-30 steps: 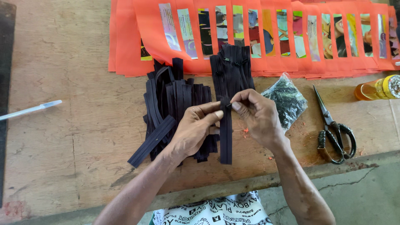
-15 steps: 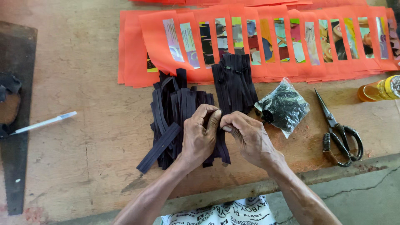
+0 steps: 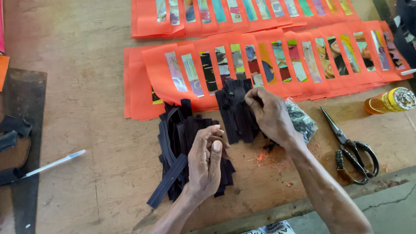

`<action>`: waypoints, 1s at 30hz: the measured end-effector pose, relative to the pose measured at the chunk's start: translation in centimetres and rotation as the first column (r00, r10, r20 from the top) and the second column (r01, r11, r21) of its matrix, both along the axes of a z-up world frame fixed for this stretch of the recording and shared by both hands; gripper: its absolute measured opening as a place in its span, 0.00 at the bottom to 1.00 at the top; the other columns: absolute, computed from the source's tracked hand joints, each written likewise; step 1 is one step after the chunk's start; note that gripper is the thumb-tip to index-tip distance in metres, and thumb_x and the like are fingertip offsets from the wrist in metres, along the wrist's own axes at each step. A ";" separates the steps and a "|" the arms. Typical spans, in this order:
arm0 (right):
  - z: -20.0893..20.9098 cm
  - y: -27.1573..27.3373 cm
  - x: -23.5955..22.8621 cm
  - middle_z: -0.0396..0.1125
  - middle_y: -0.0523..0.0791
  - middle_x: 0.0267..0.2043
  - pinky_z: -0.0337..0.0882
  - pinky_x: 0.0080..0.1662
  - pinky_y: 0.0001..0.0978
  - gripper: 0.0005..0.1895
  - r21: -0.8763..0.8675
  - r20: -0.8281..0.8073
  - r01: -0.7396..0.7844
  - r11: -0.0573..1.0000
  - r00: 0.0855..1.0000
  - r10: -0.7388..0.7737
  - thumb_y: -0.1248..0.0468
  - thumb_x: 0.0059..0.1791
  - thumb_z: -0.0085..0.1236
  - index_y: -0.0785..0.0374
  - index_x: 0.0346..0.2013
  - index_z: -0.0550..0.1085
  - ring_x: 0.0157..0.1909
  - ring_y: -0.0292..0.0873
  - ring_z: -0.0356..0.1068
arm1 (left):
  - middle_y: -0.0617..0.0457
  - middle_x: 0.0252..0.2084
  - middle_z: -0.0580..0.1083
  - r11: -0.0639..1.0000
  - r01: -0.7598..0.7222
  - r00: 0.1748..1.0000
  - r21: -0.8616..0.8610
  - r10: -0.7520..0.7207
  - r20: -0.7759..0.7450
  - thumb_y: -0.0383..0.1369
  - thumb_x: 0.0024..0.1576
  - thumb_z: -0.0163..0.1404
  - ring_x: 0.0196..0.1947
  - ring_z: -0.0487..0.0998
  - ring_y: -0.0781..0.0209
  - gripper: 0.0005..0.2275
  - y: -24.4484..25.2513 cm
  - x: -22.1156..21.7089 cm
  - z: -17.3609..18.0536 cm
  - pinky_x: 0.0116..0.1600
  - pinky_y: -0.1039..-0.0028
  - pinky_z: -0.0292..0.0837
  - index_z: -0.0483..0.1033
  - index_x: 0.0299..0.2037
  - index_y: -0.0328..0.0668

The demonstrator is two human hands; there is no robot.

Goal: The person assembles black zippers by hand on a wooden workbench. They pick up zipper tapes and small black plastic slider components, then attach the sliders to the tapes. The person works through a pile of materials, placing the finished zippers into a separate stack.

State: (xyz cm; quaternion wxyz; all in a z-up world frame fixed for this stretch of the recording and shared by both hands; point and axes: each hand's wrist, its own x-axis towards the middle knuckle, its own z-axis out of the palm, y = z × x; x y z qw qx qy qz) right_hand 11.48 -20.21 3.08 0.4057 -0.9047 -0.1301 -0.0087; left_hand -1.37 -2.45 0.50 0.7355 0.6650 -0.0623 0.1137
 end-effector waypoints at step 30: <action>-1.7 8.9 -6.1 0.67 0.48 0.47 0.71 0.48 0.42 0.21 0.076 0.221 -0.635 0.769 0.763 0.608 0.62 0.41 0.71 0.59 0.48 0.78 0.49 0.51 0.67 | 0.50 0.54 0.65 0.941 -0.296 0.933 -0.161 0.321 0.162 0.44 0.74 0.38 0.40 0.69 0.69 0.17 3.5 0.2 0.3 0.45 0.78 0.68 0.65 0.59 0.37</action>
